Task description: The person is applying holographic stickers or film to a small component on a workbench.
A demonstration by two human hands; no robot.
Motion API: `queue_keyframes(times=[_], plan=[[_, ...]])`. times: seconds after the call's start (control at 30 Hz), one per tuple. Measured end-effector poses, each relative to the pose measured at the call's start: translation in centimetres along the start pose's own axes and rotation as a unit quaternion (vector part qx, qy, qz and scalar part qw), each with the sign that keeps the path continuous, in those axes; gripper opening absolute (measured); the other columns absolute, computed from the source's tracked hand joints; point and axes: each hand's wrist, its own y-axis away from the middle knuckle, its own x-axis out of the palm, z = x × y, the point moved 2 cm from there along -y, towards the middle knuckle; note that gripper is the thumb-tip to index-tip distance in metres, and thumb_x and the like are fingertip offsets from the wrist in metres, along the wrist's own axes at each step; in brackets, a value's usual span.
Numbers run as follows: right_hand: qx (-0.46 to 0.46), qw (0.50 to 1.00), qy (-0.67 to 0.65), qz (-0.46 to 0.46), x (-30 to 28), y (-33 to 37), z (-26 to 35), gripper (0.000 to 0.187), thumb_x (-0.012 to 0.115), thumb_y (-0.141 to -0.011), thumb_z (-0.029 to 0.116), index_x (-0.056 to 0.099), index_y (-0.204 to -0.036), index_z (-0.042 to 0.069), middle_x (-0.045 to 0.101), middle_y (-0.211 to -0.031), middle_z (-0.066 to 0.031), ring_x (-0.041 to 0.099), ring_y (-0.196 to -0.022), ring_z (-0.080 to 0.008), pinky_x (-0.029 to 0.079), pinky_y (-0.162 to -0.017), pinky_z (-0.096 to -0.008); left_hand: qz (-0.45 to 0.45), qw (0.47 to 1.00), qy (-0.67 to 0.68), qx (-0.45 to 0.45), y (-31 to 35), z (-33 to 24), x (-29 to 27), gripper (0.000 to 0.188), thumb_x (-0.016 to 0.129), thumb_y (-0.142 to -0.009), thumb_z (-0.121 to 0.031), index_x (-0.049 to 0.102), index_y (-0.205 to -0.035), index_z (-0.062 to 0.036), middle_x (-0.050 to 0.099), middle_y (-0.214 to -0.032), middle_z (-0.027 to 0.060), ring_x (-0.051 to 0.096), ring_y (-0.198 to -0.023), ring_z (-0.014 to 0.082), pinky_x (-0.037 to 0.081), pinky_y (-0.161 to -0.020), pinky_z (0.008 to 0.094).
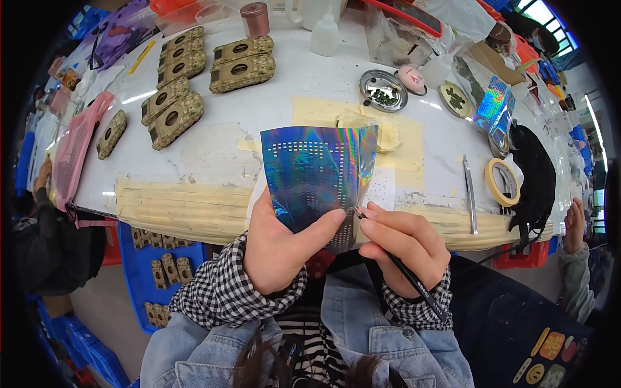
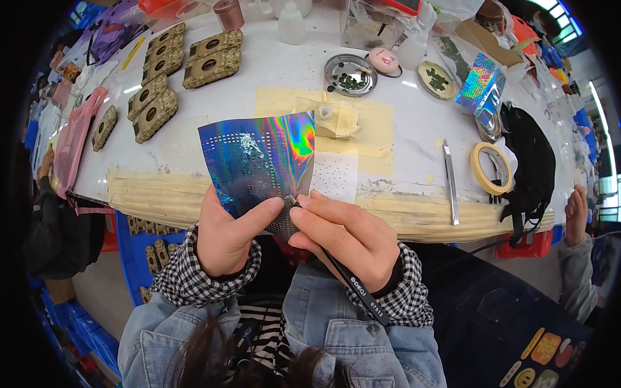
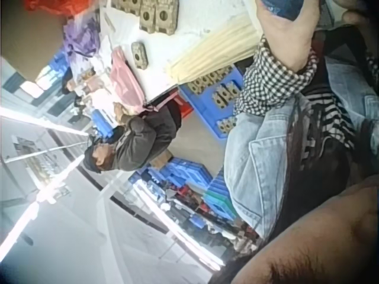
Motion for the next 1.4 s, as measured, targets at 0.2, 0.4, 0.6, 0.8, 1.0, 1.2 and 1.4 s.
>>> queue_keyframes(times=[0.2, 0.4, 0.6, 0.8, 1.0, 1.2, 1.4], plan=[[0.009, 1.0, -0.027, 0.006, -0.23, -0.3, -0.06, 0.032, 0.079, -0.077, 0.006, 0.07, -0.108, 0.0, 0.068, -0.104, -0.0154, 0.07, -0.094, -0.0284, 0.06, -0.087, -0.0361, 0.008, 1.0, 0.005, -0.003, -0.07, 0.11, -0.09, 0.037, 0.068, -0.086, 0.001, 0.055, -0.121, 0.0026, 0.067, -0.111, 0.0086, 0.063, -0.1, 0.0134, 0.051, -0.09, 0.0298], [0.002, 1.0, -0.023, 0.011, -0.29, -0.27, 0.07, 0.033, 0.08, -0.076, 0.007, 0.071, -0.106, 0.0, 0.069, -0.102, -0.0151, 0.071, -0.094, -0.0285, 0.06, -0.085, -0.0356, 0.016, 0.999, 0.042, -0.005, -0.27, 0.22, -0.08, 0.038, 0.069, -0.088, 0.0, 0.053, -0.123, 0.0014, 0.066, -0.113, 0.0073, 0.062, -0.101, 0.0125, 0.05, -0.09, 0.0296], [-0.013, 1.0, -0.018, -0.002, 0.19, -0.19, -0.07, 0.034, 0.082, -0.074, 0.009, 0.071, -0.105, 0.001, 0.07, -0.099, -0.0145, 0.071, -0.092, -0.0287, 0.06, -0.081, -0.0345, 0.007, 0.999, 0.042, 0.005, -0.58, 0.28, -0.1, 0.038, 0.068, -0.089, -0.001, 0.053, -0.123, 0.0007, 0.066, -0.112, 0.0066, 0.062, -0.1, 0.0122, 0.05, -0.09, 0.0296], [-0.007, 1.0, -0.022, 0.002, 0.14, -0.1, -0.01, 0.034, 0.082, -0.074, 0.009, 0.071, -0.106, 0.001, 0.07, -0.099, -0.0144, 0.071, -0.092, -0.0288, 0.06, -0.08, -0.0342, -0.005, 0.999, 0.053, 0.001, -0.32, 0.28, 0.01, 0.038, 0.068, -0.089, 0.0, 0.052, -0.123, 0.0009, 0.065, -0.113, 0.0071, 0.062, -0.1, 0.0125, 0.05, -0.091, 0.0301], [-0.001, 1.0, -0.003, -0.009, 0.07, -0.27, 0.36, 0.029, 0.077, -0.081, 0.019, 0.071, -0.103, 0.001, 0.07, -0.098, -0.0158, 0.071, -0.087, -0.0243, 0.058, -0.076, -0.0315, -0.003, 0.998, 0.062, -0.008, -0.33, 0.15, 0.15, 0.037, 0.067, -0.089, 0.0, 0.052, -0.123, 0.0009, 0.066, -0.112, 0.0072, 0.063, -0.1, 0.0129, 0.05, -0.09, 0.0303], [0.003, 1.0, -0.017, 0.003, -0.1, -0.21, 0.36, 0.036, 0.082, -0.075, 0.009, 0.071, -0.108, 0.002, 0.068, -0.102, -0.0139, 0.07, -0.094, -0.028, 0.059, -0.08, -0.0338, -0.009, 0.998, 0.059, -0.004, -0.34, 0.04, 0.22, 0.037, 0.068, -0.089, 0.0, 0.053, -0.122, 0.0012, 0.067, -0.111, 0.0076, 0.063, -0.099, 0.0129, 0.051, -0.09, 0.0301], [-0.001, 1.0, -0.003, 0.008, -0.08, -0.43, 0.41, 0.034, 0.082, -0.075, 0.008, 0.071, -0.107, 0.001, 0.068, -0.101, -0.0141, 0.071, -0.092, -0.0279, 0.06, -0.078, -0.033, -0.011, 0.999, 0.046, 0.003, -0.24, 0.06, 0.15, 0.037, 0.069, -0.088, -0.001, 0.054, -0.122, 0.0014, 0.067, -0.112, 0.0081, 0.063, -0.099, 0.0127, 0.05, -0.09, 0.0297]])
